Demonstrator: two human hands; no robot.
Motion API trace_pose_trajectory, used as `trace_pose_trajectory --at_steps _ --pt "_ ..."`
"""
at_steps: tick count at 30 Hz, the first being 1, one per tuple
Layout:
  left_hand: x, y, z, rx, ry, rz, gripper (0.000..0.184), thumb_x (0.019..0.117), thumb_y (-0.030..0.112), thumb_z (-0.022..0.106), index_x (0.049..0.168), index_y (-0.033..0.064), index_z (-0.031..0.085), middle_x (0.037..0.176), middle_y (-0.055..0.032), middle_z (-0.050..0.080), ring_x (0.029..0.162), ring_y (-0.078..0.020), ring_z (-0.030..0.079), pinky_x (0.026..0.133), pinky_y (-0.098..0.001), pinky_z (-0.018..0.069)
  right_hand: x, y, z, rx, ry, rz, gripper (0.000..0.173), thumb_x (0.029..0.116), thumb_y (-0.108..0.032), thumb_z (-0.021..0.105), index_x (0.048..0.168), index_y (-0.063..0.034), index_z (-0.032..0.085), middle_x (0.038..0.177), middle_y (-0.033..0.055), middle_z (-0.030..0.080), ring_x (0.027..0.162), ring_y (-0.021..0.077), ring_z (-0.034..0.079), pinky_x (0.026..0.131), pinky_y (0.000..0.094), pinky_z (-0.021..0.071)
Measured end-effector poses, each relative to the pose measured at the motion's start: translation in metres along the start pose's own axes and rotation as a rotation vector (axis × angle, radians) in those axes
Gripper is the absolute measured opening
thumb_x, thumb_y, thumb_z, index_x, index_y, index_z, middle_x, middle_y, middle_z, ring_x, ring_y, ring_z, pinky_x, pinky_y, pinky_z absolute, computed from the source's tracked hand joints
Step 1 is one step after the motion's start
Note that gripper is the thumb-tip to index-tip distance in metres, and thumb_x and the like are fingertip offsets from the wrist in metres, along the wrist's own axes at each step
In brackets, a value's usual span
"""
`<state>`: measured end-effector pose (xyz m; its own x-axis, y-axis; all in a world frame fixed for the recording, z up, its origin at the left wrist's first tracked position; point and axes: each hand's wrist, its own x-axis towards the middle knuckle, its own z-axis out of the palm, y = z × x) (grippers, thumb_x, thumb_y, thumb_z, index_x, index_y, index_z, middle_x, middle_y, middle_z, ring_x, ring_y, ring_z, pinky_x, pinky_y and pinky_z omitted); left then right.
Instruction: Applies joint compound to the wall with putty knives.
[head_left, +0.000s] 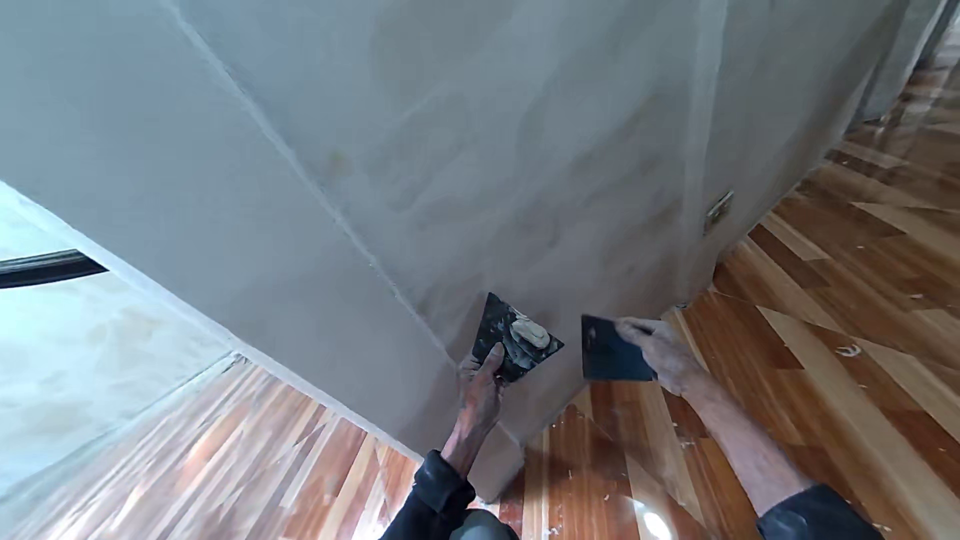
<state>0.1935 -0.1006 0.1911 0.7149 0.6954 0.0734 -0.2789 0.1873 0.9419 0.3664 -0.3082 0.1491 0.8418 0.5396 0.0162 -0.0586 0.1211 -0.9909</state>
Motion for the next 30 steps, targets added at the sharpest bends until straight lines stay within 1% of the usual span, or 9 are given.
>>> trace_pose_trajectory --at_steps 2,4,6,9,13,17,21,26,30 --pt "-0.002 0.002 0.003 0.016 -0.006 0.066 0.013 0.1027 0.002 0.053 0.109 -0.0039 0.064 0.092 -0.0142 0.073 0.080 -0.0218 0.073 0.072 -0.0389 0.0629 0.002 -0.009 0.009 0.373 0.232 0.144 0.022 0.1070 -0.017 0.049 0.111 -0.0032 0.065 0.093 0.0072 0.070 0.083 0.0141 0.069 0.073 0.0329 0.0595" --pt "-0.002 0.002 0.006 0.049 -0.037 0.167 0.014 0.1015 0.001 0.054 0.107 -0.0053 0.065 0.092 -0.0140 0.073 0.081 -0.0210 0.072 0.074 -0.0386 0.0625 -0.003 -0.020 0.023 0.622 0.223 0.166 0.017 0.1042 -0.012 0.050 0.115 -0.0044 0.061 0.093 0.0084 0.070 0.081 0.0161 0.070 0.069 0.0339 0.0610" --pt "0.001 0.002 0.008 0.097 -0.060 0.279 0.014 0.1002 0.002 0.056 0.104 -0.0051 0.067 0.090 -0.0124 0.073 0.081 -0.0198 0.072 0.076 -0.0385 0.0625 -0.015 -0.035 0.044 0.709 0.162 0.138 0.019 0.1019 -0.005 0.051 0.118 -0.0021 0.060 0.094 0.0108 0.070 0.080 0.0173 0.071 0.068 0.0336 0.0623" --pt "0.001 0.004 0.011 0.160 -0.059 0.383 0.014 0.0998 0.003 0.056 0.102 -0.0026 0.068 0.090 -0.0105 0.073 0.083 -0.0198 0.072 0.079 -0.0404 0.0624 -0.034 -0.055 0.078 0.756 0.121 0.083 0.015 0.0996 0.000 0.055 0.113 0.0006 0.062 0.092 0.0140 0.071 0.080 0.0200 0.071 0.071 0.0359 0.0625" --pt "-0.002 0.004 0.011 0.198 -0.035 0.509 0.011 0.0985 0.006 0.061 0.100 0.0043 0.071 0.083 -0.0026 0.073 0.073 -0.0122 0.071 0.070 -0.0322 0.0627 -0.048 -0.065 0.108 0.755 0.152 0.077 0.017 0.0964 -0.001 0.063 0.113 -0.0016 0.063 0.094 0.0134 0.071 0.081 0.0205 0.072 0.073 0.0369 0.0625" --pt "-0.003 0.005 0.009 0.267 -0.022 0.618 0.010 0.0979 0.008 0.063 0.096 0.0069 0.073 0.079 0.0018 0.072 0.068 -0.0071 0.068 0.066 -0.0273 0.0604 -0.051 -0.070 0.116 0.790 0.160 0.084 0.015 0.0964 0.000 0.063 0.111 -0.0010 0.062 0.093 0.0144 0.071 0.080 0.0214 0.072 0.072 0.0376 0.0627" --pt "-0.002 0.002 0.007 0.287 -0.048 0.701 0.010 0.0973 0.008 0.064 0.096 0.0080 0.074 0.081 0.0024 0.073 0.071 -0.0069 0.069 0.068 -0.0271 0.0598 -0.052 -0.073 0.115 0.825 0.132 0.127 0.015 0.0991 -0.002 0.060 0.114 -0.0010 0.062 0.094 0.0142 0.070 0.081 0.0209 0.072 0.073 0.0371 0.0627" --pt "-0.002 0.003 0.007 0.446 -0.074 0.836 0.013 0.0925 -0.001 0.062 0.098 0.0039 0.074 0.086 0.0059 0.074 0.079 -0.0003 0.069 0.074 -0.0217 0.0591 -0.051 -0.077 0.111 0.871 0.081 0.191 0.014 0.1012 -0.004 0.056 0.115 -0.0025 0.060 0.093 0.0134 0.070 0.079 0.0196 0.072 0.071 0.0351 0.0627" --pt "0.001 -0.001 -0.002 0.635 -0.115 0.891 0.018 0.0880 -0.005 0.062 0.101 -0.0056 0.074 0.091 -0.0027 0.076 0.085 -0.0004 0.070 0.081 -0.0206 0.0585 -0.049 -0.078 0.107 0.886 0.040 0.171 0.014 0.1028 -0.005 0.052 0.112 -0.0021 0.061 0.092 0.0140 0.071 0.079 0.0200 0.072 0.070 0.0358 0.0628"
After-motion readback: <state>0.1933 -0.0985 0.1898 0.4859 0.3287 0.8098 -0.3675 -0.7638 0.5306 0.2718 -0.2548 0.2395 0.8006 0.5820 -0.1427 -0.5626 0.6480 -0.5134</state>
